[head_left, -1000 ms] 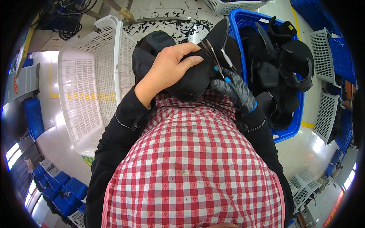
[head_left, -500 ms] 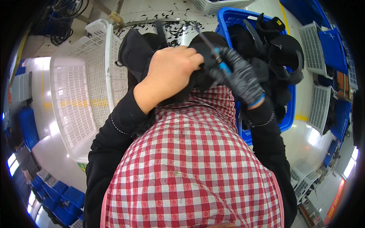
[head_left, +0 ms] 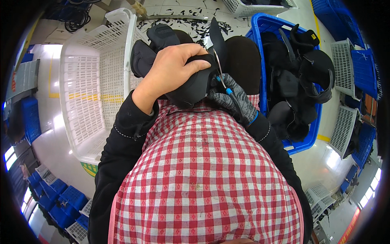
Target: The person uses shears to trim excess fabric from black shoe parts, then places the trimmed pieces into a white basket. The person then carries a blue basket filled with shoe parts across the factory floor and sets it down near other baskets.
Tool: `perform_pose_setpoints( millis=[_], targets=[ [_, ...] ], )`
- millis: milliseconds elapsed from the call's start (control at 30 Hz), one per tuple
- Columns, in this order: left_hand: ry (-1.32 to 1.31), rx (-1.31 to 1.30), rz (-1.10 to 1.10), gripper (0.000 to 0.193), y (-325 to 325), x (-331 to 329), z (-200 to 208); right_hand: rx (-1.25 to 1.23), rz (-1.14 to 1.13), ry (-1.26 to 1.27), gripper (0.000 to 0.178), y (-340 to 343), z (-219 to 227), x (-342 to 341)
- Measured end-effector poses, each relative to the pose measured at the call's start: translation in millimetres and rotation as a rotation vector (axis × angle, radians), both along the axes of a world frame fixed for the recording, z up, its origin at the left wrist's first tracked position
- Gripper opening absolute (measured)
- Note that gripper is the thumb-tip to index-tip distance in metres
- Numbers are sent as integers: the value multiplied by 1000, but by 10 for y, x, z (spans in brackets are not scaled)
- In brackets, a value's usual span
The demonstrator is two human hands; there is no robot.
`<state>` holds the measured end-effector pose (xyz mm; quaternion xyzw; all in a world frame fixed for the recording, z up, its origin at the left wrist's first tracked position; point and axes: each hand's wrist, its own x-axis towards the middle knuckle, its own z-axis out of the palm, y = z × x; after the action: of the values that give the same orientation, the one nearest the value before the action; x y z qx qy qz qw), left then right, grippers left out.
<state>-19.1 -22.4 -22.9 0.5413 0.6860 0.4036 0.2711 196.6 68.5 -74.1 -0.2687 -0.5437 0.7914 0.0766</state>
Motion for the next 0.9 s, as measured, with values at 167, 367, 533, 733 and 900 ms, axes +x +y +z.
perform_pose_setpoints(
  millis=[167, 367, 533, 733, 900],
  targets=[
    [41, -26, -9, 20, 52, 24, 54, 5, 98, 90, 44, 101, -150, 85],
    [101, -43, -10, 21, 108, 86, 69, 89, 114, 110, 45, 163, -195, 154],
    [98, -38, -2, 21, 156, 121, 58, 125, 80, 88, 35, 200, -224, 146],
    [81, -25, -12, 22, 202, 133, 48, 202, 76, 37, 31, 217, -174, 179],
    [95, -14, -10, 23, 224, 139, 24, 174, 73, 26, 36, 249, -135, 200]
  ],
)
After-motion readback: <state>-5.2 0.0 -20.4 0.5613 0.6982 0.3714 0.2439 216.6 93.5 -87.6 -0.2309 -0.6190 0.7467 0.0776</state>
